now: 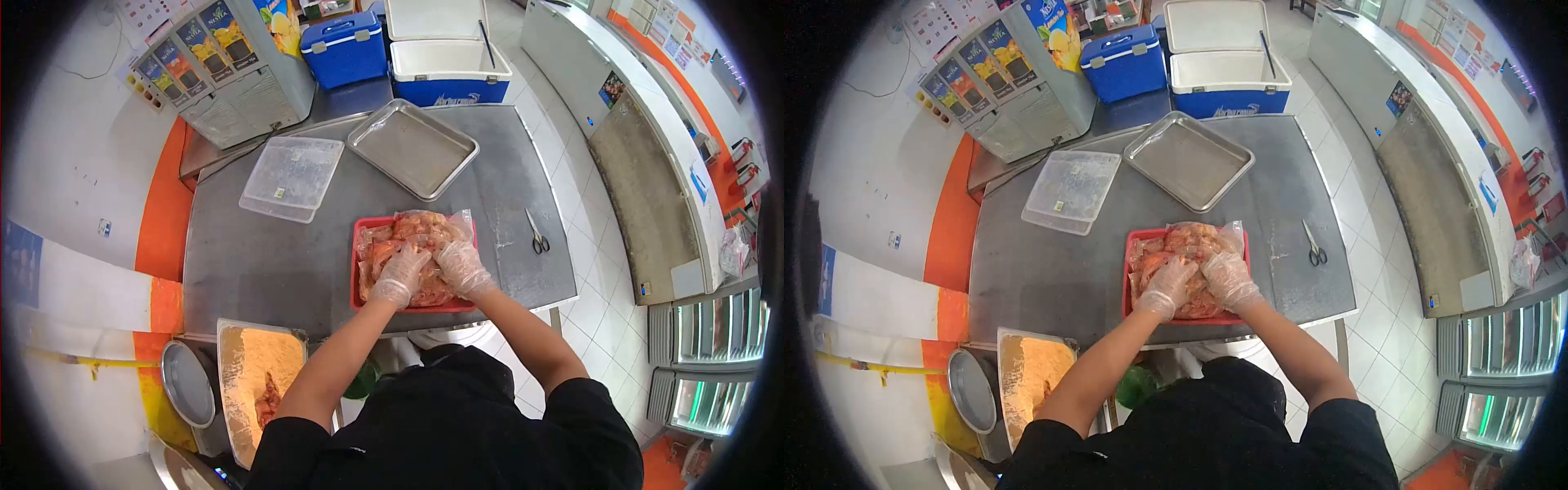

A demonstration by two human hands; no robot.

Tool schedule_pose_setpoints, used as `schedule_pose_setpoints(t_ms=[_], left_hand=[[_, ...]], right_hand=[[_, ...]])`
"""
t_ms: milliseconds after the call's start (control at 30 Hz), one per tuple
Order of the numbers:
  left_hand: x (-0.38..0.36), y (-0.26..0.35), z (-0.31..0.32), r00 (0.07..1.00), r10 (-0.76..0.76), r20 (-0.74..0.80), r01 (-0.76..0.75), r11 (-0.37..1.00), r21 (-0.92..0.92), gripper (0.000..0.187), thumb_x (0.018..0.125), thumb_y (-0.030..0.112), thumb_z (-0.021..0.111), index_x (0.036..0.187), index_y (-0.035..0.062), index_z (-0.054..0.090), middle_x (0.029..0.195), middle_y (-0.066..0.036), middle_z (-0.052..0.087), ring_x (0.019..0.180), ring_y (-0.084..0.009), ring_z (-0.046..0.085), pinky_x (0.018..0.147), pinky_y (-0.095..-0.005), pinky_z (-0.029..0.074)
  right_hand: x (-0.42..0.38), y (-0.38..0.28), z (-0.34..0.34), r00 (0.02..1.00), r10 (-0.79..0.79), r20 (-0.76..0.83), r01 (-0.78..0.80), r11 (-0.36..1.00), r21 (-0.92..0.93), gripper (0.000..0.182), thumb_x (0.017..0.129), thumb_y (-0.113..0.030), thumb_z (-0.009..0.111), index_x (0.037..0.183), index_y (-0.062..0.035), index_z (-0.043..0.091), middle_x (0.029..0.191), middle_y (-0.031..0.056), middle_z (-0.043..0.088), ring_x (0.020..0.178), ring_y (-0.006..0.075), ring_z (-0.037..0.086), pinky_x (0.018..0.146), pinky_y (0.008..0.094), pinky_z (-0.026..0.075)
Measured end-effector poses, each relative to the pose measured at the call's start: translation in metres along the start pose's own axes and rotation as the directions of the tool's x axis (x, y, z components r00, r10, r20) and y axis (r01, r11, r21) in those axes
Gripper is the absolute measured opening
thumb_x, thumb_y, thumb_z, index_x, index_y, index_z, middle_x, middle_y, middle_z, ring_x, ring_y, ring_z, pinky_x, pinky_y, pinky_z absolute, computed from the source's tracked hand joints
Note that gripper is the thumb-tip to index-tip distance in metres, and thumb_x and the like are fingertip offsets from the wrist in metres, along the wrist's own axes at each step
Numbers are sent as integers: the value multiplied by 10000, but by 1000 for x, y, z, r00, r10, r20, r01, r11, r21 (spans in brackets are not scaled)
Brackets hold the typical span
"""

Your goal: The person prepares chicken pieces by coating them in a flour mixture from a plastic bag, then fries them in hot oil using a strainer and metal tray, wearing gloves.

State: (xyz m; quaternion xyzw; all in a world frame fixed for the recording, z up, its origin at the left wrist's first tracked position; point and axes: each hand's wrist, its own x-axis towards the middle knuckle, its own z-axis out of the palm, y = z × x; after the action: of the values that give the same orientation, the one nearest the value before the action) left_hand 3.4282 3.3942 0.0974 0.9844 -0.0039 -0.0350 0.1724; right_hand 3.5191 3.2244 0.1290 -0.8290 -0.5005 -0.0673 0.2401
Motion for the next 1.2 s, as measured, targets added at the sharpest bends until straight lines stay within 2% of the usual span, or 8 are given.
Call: schedule_pose_setpoints(t_ms=[200,500,633,800,900,1000,1100,1200], left_hand=[[1,2,-9,991,-43,-123,22,986,-166,293,808,179,767,1068,110,651,1113,-195,632,1101,-389,604,962,-456,498],[-4,-17,-27,921,-254,-296,65,847,-527,343,717,-20,815,984,110,644,928,-75,643,877,-219,630,818,-335,519],[-8,-30,-49,811,-573,-115,230,495,-838,489,669,-114,779,1070,129,642,1014,9,618,937,-123,585,791,-312,527],[-1,-57,-31,728,-681,-84,35,159,-987,595,688,-166,699,1191,127,578,1090,-17,615,972,-177,619,811,-333,558],[-1,-60,-26,741,-671,2,-198,-221,-955,662,716,-209,573,1273,147,544,1152,-62,621,1013,-255,661,818,-413,603],[-12,-63,-42,701,-700,137,-269,-437,-858,636,743,-173,561,1282,165,552,1147,-86,628,1011,-270,670,834,-450,612],[-27,-70,-58,701,-678,223,-254,-529,-810,509,778,-62,590,1263,90,564,1094,-99,642,980,-276,674,887,-475,591],[-61,-75,-70,692,-682,238,-312,-579,-753,472,799,30,615,1266,74,565,1146,-113,643,1055,-295,655,980,-489,543]], right_hand=[[-3,1,-18,976,35,217,-43,998,35,289,821,-158,647,1071,-36,727,1285,136,646,1302,384,530,1111,482,410],[11,-7,-38,979,44,200,-39,999,-33,377,779,-243,767,1106,-63,707,1233,145,647,1223,359,578,1021,458,483],[5,-3,-32,992,71,107,-76,996,45,273,803,-154,712,1064,-75,707,1238,116,659,1228,353,572,1038,462,456],[24,-56,-82,997,79,-14,-78,997,15,166,831,-127,675,981,-77,727,1129,129,695,1168,347,611,946,457,509],[30,-62,-51,1000,29,-9,-20,855,519,156,848,-144,651,953,-67,736,1027,160,710,1047,347,656,926,441,512],[37,-58,-4,890,132,436,-233,954,187,156,887,-173,632,911,-52,727,909,179,711,975,349,673,894,417,513],[28,-20,98,784,262,563,-475,837,272,265,880,-203,650,1106,-64,664,1120,208,678,1069,351,656,887,425,528],[39,-46,49,892,37,450,-119,981,155,491,837,-299,717,1245,-60,582,1295,239,596,1133,381,633,931,459,527]])
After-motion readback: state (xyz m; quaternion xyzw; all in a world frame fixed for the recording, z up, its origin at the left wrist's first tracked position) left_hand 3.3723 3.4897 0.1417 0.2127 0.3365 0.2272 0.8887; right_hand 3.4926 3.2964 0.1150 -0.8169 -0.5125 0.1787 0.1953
